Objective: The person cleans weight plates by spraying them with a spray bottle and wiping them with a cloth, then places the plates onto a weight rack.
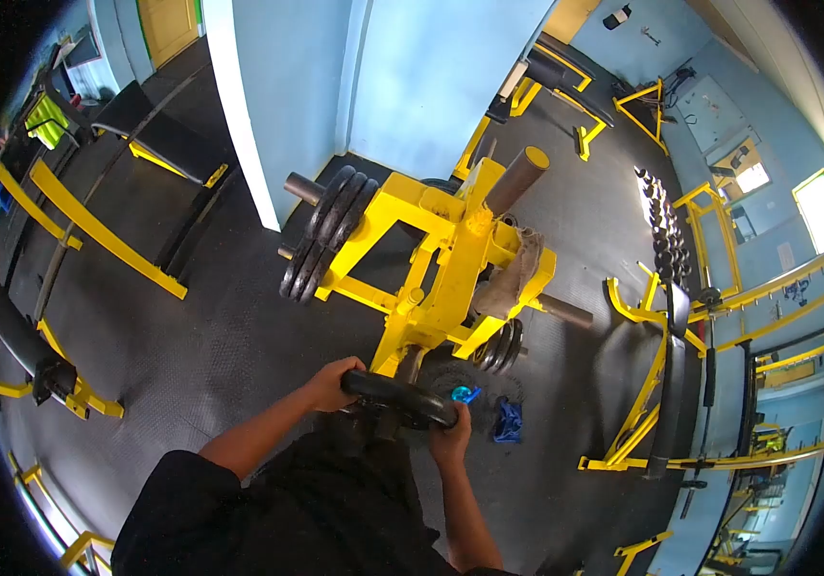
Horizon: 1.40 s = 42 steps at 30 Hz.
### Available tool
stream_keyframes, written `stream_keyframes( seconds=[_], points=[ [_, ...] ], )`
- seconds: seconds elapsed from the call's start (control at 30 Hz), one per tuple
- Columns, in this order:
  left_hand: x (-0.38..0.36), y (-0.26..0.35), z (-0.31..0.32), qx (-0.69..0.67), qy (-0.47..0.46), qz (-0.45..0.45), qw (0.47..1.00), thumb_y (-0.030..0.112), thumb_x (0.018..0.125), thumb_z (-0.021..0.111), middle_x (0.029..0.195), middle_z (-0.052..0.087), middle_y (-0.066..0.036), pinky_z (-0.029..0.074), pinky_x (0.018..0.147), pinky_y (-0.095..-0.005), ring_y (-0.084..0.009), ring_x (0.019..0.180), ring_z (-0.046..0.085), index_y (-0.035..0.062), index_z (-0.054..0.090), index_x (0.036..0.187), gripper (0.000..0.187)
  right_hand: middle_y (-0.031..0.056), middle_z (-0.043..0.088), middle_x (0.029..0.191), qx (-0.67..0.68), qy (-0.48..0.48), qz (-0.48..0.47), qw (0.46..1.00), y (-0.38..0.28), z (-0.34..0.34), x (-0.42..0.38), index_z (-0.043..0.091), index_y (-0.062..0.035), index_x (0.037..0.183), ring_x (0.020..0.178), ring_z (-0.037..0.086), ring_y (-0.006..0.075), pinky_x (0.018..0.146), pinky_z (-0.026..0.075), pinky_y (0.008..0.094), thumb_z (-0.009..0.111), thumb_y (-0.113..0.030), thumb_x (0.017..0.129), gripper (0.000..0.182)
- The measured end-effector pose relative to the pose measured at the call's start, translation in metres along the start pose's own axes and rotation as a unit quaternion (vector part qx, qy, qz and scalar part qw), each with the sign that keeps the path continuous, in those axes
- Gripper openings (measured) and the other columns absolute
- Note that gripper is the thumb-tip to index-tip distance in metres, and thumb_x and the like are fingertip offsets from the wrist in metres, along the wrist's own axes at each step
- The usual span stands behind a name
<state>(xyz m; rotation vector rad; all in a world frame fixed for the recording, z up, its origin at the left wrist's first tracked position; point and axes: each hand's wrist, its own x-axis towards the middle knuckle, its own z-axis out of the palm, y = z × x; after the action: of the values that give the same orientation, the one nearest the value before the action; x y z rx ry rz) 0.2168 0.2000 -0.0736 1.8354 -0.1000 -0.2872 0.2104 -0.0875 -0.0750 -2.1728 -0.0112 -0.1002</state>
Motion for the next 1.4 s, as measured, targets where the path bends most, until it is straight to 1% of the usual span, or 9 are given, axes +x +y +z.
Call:
stream_keyframes(
  seconds=[0.2,0.47,0.7,0.83,0.93,1.1,1.17,1.23,1.4],
  points=[
    [0.021,-0.01,-0.002,0.018,0.005,0.015,1.0,-0.002,0.069,0.074,0.099,0.062,-0.01,0.047,0.085,-0.0363,-0.0264,0.097,0.061,0.0098,0.053,0.106,0.044,0.0148,0.062,0.095,-0.016,0.01,-0.014,1.0,0.0,0.004,0.018,0.056,-0.0022,0.105,0.093,0.064,0.0309,0.083,0.048,0.0361,0.068,0.004,0.072,0.036],
    [0.061,-0.004,-0.012,0.053,0.021,-0.019,0.998,0.002,0.07,0.072,0.101,0.064,-0.014,0.048,0.086,-0.0386,-0.0313,0.099,0.062,0.0074,0.056,0.109,0.043,0.0159,0.061,0.107,0.008,-0.001,0.092,0.996,0.005,0.015,0.06,0.055,-0.0024,0.112,0.106,0.061,0.0301,0.091,0.046,0.0375,0.068,0.007,0.069,0.045],
    [0.098,-0.01,-0.019,0.063,0.035,-0.008,0.997,0.004,0.069,0.074,0.108,0.064,-0.018,0.048,0.091,-0.0409,-0.0346,0.108,0.06,0.0048,0.057,0.116,0.05,0.0144,0.062,0.101,0.036,0.003,0.024,0.999,0.001,0.023,0.095,0.055,-0.001,0.113,0.1,0.061,0.0272,0.09,0.046,0.0355,0.065,0.006,0.071,0.043],
    [0.097,-0.013,-0.018,0.077,0.044,-0.005,0.996,0.009,0.07,0.078,0.104,0.066,-0.019,0.049,0.088,-0.039,-0.0364,0.104,0.063,0.0019,0.059,0.111,0.046,0.0163,0.062,0.102,-0.012,0.031,0.023,0.999,0.017,0.031,0.097,0.054,0.0007,0.114,0.1,0.061,0.0289,0.09,0.046,0.036,0.063,0.006,0.071,0.044],
    [0.097,-0.027,-0.012,0.074,0.031,-0.016,0.997,0.01,0.07,0.078,0.107,0.066,-0.02,0.048,0.09,-0.0392,-0.0357,0.106,0.062,0.0016,0.058,0.115,0.051,0.0177,0.06,0.106,-0.024,0.038,0.042,0.998,0.026,0.03,0.091,0.052,-0.001,0.116,0.104,0.059,0.033,0.093,0.044,0.0379,0.064,0.007,0.068,0.05],
    [0.105,-0.046,-0.011,0.035,0.019,-0.051,0.998,0.008,0.069,0.079,0.116,0.063,-0.02,0.047,0.096,-0.0376,-0.0328,0.111,0.06,0.0002,0.053,0.125,0.062,0.0153,0.061,0.099,-0.033,0.013,-0.018,0.999,0.013,0.024,0.101,0.052,-0.0015,0.11,0.096,0.06,0.0287,0.089,0.045,0.0362,0.066,0.008,0.069,0.044],
    [0.103,-0.047,-0.009,0.038,0.015,-0.063,0.997,0.008,0.07,0.079,0.12,0.062,-0.02,0.046,0.097,-0.037,-0.0309,0.114,0.059,0.0007,0.052,0.129,0.066,0.0146,0.061,0.099,-0.036,0.013,0.023,0.999,0.009,0.024,0.099,0.053,-0.0011,0.11,0.097,0.061,0.0281,0.089,0.046,0.0355,0.066,0.008,0.069,0.044],
    [0.104,-0.05,-0.007,0.035,0.048,-0.027,0.998,0.008,0.07,0.079,0.121,0.061,-0.021,0.045,0.099,-0.0361,-0.0308,0.115,0.059,-0.0001,0.049,0.133,0.07,0.0195,0.06,0.112,-0.025,0.001,0.019,1.0,0.023,0.027,0.102,0.053,-0.0008,0.118,0.108,0.06,0.0356,0.093,0.046,0.0384,0.068,0.008,0.071,0.05],
    [0.092,-0.019,-0.006,0.05,0.086,-0.103,0.99,0.01,0.071,0.08,0.122,0.062,-0.022,0.046,0.099,-0.0358,-0.03,0.113,0.06,-0.0006,0.046,0.136,0.074,0.0233,0.058,0.111,-0.052,-0.027,-0.007,0.998,0.025,0.023,0.104,0.05,-0.0013,0.122,0.11,0.056,0.0399,0.094,0.046,0.0422,0.072,0.003,0.07,0.057]
  ],
)
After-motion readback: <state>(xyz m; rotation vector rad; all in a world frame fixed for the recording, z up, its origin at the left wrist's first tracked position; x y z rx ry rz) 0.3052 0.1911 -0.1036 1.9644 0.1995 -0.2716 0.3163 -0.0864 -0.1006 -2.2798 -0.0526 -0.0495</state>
